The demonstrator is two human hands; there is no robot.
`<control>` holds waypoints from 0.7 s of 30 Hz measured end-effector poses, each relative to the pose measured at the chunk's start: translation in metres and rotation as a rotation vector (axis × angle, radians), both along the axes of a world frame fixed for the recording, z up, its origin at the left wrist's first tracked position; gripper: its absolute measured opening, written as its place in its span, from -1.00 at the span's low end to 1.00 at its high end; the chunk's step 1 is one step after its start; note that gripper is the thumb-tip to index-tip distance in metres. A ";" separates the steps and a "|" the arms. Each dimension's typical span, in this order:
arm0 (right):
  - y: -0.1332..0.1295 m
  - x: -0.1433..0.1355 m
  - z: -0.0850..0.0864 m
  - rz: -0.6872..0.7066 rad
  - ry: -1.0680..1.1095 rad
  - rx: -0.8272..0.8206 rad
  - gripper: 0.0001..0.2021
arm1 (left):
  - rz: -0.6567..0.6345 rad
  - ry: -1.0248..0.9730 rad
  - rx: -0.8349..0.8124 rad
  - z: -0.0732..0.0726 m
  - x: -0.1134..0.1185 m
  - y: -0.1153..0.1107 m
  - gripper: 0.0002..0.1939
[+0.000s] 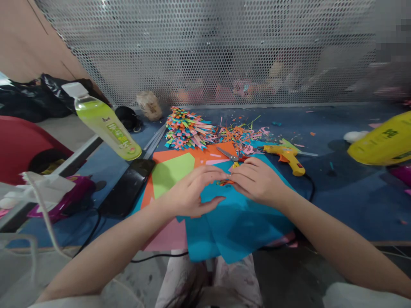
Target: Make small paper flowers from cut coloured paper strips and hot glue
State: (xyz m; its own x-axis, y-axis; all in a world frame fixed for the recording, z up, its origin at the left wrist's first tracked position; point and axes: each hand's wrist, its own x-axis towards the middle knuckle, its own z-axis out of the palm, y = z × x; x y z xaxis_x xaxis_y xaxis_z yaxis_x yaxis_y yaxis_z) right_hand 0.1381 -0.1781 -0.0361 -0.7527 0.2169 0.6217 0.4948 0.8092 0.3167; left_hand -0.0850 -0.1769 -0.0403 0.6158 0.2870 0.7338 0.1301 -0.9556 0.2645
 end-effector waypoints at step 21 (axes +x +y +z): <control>-0.003 -0.005 -0.003 0.049 0.261 -0.952 -0.83 | -0.173 -0.364 -1.228 -0.004 0.008 0.012 -0.64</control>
State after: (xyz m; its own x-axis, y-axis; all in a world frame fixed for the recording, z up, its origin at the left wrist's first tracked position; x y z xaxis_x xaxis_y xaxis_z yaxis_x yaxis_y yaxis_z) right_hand 0.1336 -0.1806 -0.0391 -0.6379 0.6851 0.3518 0.4159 0.6909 -0.5913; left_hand -0.0769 -0.1653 -0.0441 0.5341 0.8260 0.1802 -0.2347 -0.0599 0.9702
